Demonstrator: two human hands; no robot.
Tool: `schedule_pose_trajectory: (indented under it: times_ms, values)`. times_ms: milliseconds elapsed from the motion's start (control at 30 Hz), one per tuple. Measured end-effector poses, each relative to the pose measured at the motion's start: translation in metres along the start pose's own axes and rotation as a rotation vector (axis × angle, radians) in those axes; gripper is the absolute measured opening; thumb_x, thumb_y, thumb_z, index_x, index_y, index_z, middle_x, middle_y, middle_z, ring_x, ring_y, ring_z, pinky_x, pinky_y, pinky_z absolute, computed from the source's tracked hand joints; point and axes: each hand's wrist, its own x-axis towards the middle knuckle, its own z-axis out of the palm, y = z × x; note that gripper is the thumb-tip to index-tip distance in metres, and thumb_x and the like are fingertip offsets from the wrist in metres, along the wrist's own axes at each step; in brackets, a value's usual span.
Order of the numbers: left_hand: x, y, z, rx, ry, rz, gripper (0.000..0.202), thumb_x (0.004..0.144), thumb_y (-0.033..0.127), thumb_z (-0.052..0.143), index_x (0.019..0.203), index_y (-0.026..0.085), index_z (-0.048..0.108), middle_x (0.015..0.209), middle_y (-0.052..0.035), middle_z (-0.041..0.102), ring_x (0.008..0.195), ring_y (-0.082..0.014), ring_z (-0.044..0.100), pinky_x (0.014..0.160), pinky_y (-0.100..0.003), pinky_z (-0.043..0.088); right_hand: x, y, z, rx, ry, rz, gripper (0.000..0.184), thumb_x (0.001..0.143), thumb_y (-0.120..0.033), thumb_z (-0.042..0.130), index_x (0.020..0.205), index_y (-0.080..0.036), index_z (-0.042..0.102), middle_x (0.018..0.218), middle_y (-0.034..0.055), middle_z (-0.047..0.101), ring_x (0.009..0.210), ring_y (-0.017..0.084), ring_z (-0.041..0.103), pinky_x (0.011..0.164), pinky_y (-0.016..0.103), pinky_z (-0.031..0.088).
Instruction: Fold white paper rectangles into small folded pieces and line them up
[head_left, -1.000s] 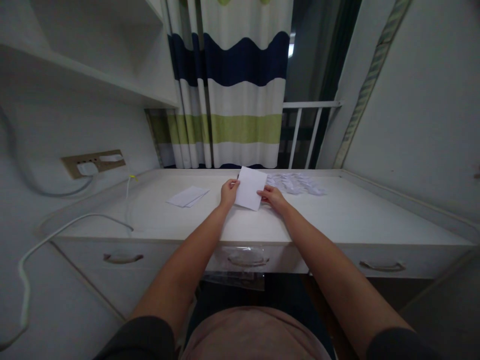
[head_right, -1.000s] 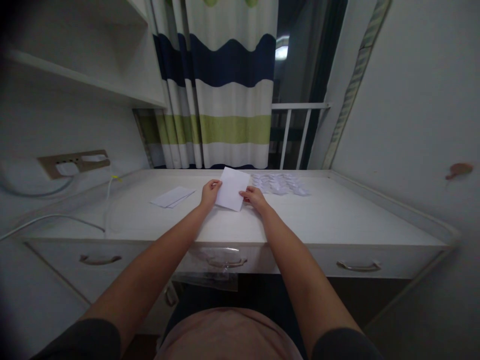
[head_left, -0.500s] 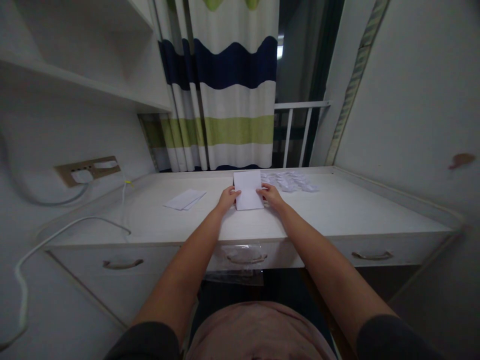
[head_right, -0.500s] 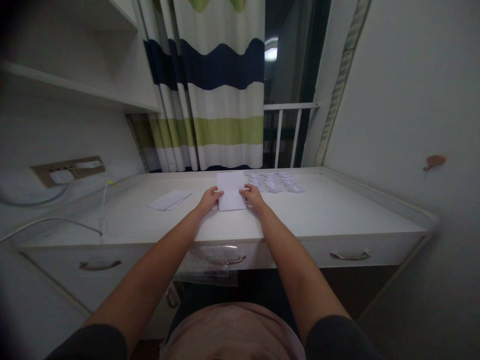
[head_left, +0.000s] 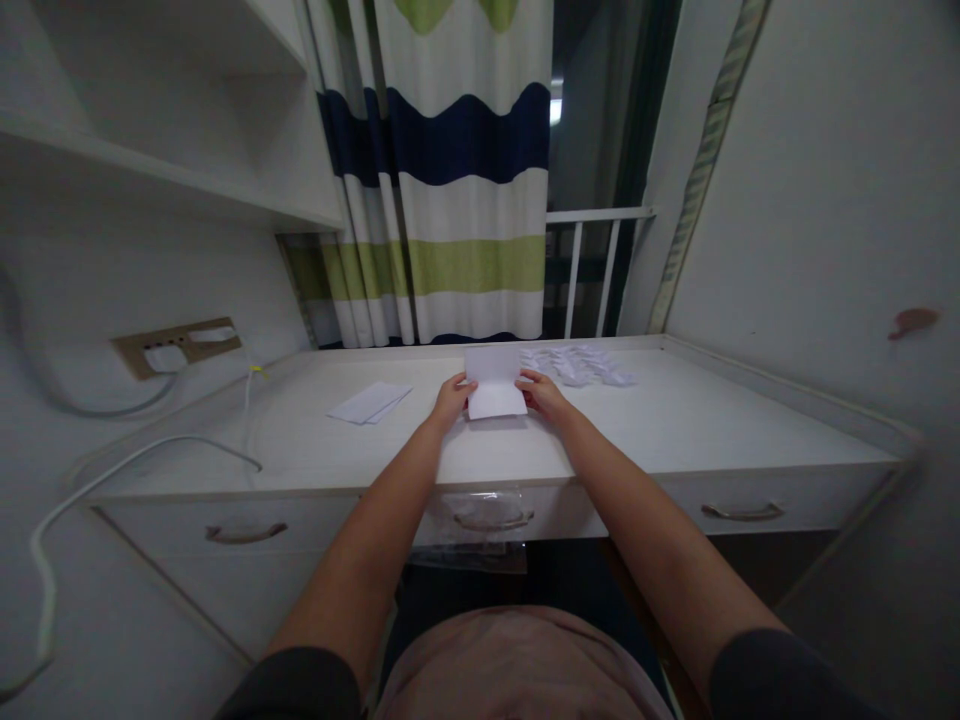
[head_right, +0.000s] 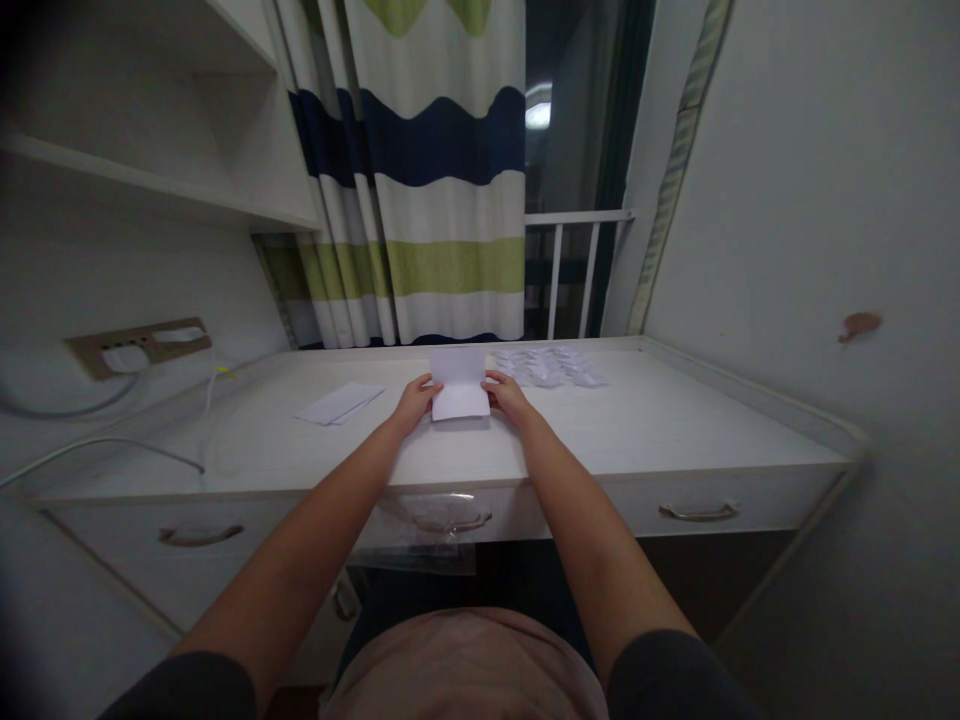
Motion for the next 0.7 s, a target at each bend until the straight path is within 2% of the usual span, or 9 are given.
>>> schedule_pose_trajectory:
  times_ms: [167,367,533,700]
  values:
    - [-0.002,0.003,0.002,-0.06,-0.052,-0.004,0.026,0.058,0.019,0.065,0.083,0.014,0.066,0.067,-0.0015,0.063,0.059,-0.0116,0.057,0.056,-0.022,0.045,0.007,0.007,-0.004,-0.03,-0.018,-0.048,0.016,0.064,-0.01,0.055,0.076,-0.018,0.062,0.055,-0.0038,0.057,0.049,0.01,0.054,0.048,0.019,0.04]
    - [-0.003,0.004,0.003,-0.059,-0.085,-0.021,0.026,0.056,0.014,0.055,0.078,0.014,0.07,0.071,-0.0046,0.066,0.06,-0.0118,0.057,0.055,-0.022,0.042,0.013,0.012,-0.007,-0.054,-0.029,-0.1,0.015,0.063,-0.012,0.052,0.067,-0.019,0.064,0.055,-0.0027,0.059,0.05,0.01,0.051,0.048,0.02,0.038]
    - [-0.003,0.004,0.003,-0.077,-0.093,-0.034,0.022,0.054,0.018,0.057,0.072,0.014,0.07,0.074,-0.0061,0.067,0.064,-0.0129,0.058,0.058,-0.023,0.042,0.013,0.011,-0.008,-0.108,-0.033,-0.114,0.009,0.062,-0.02,0.055,0.065,-0.018,0.063,0.053,-0.0019,0.055,0.049,0.01,0.047,0.046,0.021,0.033]
    - [-0.006,0.007,0.004,-0.113,-0.116,-0.062,0.023,0.057,0.028,0.062,0.071,0.011,0.068,0.074,-0.0065,0.066,0.064,-0.0132,0.058,0.057,-0.023,0.042,0.01,0.009,-0.008,-0.164,-0.014,-0.134,0.019,0.067,-0.031,0.052,0.067,-0.017,0.064,0.061,0.0014,0.057,0.051,0.011,0.046,0.046,0.023,0.032]
